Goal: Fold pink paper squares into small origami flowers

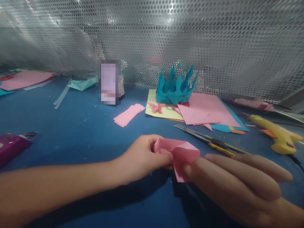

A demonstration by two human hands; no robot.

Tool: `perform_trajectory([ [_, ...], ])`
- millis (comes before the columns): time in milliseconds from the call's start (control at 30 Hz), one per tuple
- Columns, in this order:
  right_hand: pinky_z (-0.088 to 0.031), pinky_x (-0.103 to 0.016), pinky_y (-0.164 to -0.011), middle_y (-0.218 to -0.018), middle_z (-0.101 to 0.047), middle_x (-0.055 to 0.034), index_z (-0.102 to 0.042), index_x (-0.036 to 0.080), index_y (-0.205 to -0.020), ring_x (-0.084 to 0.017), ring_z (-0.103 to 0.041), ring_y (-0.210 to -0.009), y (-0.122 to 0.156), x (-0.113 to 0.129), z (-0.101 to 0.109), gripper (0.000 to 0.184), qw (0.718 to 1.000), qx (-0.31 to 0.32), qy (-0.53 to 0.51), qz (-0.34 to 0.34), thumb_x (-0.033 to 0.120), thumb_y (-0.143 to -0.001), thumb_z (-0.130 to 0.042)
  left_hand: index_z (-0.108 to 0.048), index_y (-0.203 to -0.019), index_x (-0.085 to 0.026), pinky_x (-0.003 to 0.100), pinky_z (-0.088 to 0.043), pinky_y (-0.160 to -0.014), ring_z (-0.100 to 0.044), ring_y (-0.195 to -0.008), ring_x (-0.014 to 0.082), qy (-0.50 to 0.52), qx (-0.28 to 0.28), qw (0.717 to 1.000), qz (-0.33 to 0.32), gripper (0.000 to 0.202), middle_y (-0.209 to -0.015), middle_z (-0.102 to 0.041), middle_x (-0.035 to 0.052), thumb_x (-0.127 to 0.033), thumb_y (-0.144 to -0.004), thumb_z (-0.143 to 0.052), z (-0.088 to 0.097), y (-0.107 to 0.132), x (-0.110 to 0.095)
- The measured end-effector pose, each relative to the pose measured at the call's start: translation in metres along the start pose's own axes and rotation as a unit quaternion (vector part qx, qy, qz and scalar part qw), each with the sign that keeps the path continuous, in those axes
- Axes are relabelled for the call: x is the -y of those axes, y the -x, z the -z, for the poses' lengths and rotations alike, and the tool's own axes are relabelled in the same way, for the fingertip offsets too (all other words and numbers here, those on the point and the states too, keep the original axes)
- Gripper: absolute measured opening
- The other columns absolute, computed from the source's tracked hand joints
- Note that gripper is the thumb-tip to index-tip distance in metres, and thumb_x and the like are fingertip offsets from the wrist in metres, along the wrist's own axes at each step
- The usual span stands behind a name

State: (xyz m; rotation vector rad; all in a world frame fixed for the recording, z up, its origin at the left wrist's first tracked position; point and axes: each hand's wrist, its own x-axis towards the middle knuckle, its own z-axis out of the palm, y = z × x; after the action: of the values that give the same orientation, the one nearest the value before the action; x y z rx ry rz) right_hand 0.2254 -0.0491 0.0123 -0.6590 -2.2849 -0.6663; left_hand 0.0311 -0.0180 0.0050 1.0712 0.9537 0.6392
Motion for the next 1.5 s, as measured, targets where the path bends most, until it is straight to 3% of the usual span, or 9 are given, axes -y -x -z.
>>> perform_trajectory([
  [233, -0.036, -0.030, -0.067, -0.065, -0.065, 0.0055, -0.064, 0.028, -0.084, -0.013, -0.054, -0.063, 0.003, -0.003, -0.001, 0.017, 1.000, 0.017, 0.002, 0.019, 0.011, -0.084, -0.060, -0.064, -0.086, -0.012, 0.025, -0.051, -0.070, -0.061, -0.068, 0.0109, 0.035, -0.002, 0.999, -0.008, 0.014, -0.073, -0.064, 0.0006, -0.013, -0.072, -0.066, -0.001, 0.000, 0.000],
  [333, -0.037, -0.035, -0.076, -0.086, -0.064, 0.0005, -0.061, 0.032, -0.097, -0.019, -0.055, -0.081, 0.004, -0.009, -0.003, 0.031, 0.999, 0.040, 0.000, 0.024, 0.006, -0.079, -0.061, -0.066, -0.091, -0.014, 0.025, -0.051, -0.072, -0.063, -0.072, 0.0120, 0.070, 0.001, 0.997, -0.025, 0.019, -0.080, -0.067, 0.0019, -0.016, -0.073, -0.067, -0.001, 0.000, -0.002],
  [433, -0.039, -0.043, -0.085, -0.109, -0.056, -0.0075, -0.050, 0.027, -0.109, -0.027, -0.053, -0.099, 0.006, -0.013, -0.009, 0.042, 0.988, 0.032, -0.077, -0.133, 0.012, -0.074, -0.065, -0.066, -0.095, -0.015, 0.025, -0.052, -0.072, -0.064, -0.076, 0.0133, 0.070, -0.020, 0.997, -0.031, 0.024, -0.085, -0.069, 0.0033, -0.017, -0.071, -0.069, -0.001, 0.000, -0.003],
  [500, -0.044, -0.041, -0.084, -0.108, -0.056, -0.0086, -0.047, 0.024, -0.114, -0.027, -0.054, -0.101, 0.005, -0.014, -0.013, 0.040, 0.952, 0.082, -0.176, -0.237, 0.017, -0.077, -0.061, -0.065, -0.097, -0.015, 0.026, -0.052, -0.074, -0.065, -0.078, 0.0144, 0.067, -0.040, 0.996, -0.034, 0.026, -0.087, -0.069, 0.0042, -0.019, -0.071, -0.070, -0.001, 0.000, -0.002],
  [600, -0.051, -0.033, -0.073, -0.095, -0.061, -0.0047, -0.054, 0.024, -0.100, -0.020, -0.059, -0.087, 0.002, -0.016, -0.016, 0.016, 0.868, 0.162, -0.333, -0.332, 0.023, -0.085, -0.051, -0.064, -0.099, -0.015, 0.027, -0.052, -0.074, -0.065, -0.077, 0.0142, 0.076, -0.052, 0.995, -0.036, 0.030, -0.087, -0.068, 0.0037, -0.023, -0.071, -0.072, -0.001, 0.000, -0.001],
  [700, -0.052, -0.030, -0.069, -0.087, -0.063, -0.0030, -0.059, 0.024, -0.089, -0.018, -0.061, -0.080, -0.003, -0.017, -0.017, 0.011, 0.795, 0.203, -0.436, -0.370, 0.030, -0.087, -0.050, -0.063, -0.097, -0.016, 0.025, -0.051, -0.073, -0.064, -0.076, 0.0125, 0.078, -0.058, 0.995, -0.038, 0.032, -0.085, -0.068, 0.0021, -0.024, -0.068, -0.074, 0.000, 0.001, 0.000],
  [833, -0.051, -0.029, -0.069, -0.085, -0.064, -0.0029, -0.062, 0.023, -0.087, -0.018, -0.062, -0.080, -0.004, -0.016, -0.017, 0.015, 0.750, 0.228, -0.476, -0.399, 0.035, -0.086, -0.054, -0.062, -0.098, -0.018, 0.027, -0.049, -0.074, -0.063, -0.074, 0.0128, 0.057, -0.065, 0.996, -0.037, 0.031, -0.084, -0.067, 0.0018, -0.022, -0.069, -0.072, 0.001, 0.001, 0.001],
  [1067, -0.051, -0.028, -0.068, -0.082, -0.064, -0.0025, -0.063, 0.021, -0.084, -0.016, -0.062, -0.077, -0.004, -0.013, -0.016, 0.015, 0.732, 0.230, -0.490, -0.414, 0.034, -0.086, -0.056, -0.061, -0.094, -0.019, 0.027, -0.046, -0.069, -0.060, -0.073, 0.0142, -0.013, -0.060, 0.998, -0.032, 0.034, -0.082, -0.065, 0.0013, -0.029, -0.065, -0.075, 0.000, 0.002, -0.001],
  [1500, -0.049, -0.028, -0.067, -0.077, -0.065, -0.0026, -0.065, 0.019, -0.075, -0.016, -0.061, -0.073, -0.004, -0.013, -0.015, 0.019, 0.706, 0.239, -0.507, -0.433, 0.035, -0.083, -0.059, -0.059, -0.082, -0.015, 0.021, -0.038, -0.060, -0.051, -0.064, 0.0092, -0.036, -0.016, 0.999, -0.033, 0.023, -0.072, -0.059, -0.0018, -0.022, -0.066, -0.072, -0.001, 0.002, -0.001],
])
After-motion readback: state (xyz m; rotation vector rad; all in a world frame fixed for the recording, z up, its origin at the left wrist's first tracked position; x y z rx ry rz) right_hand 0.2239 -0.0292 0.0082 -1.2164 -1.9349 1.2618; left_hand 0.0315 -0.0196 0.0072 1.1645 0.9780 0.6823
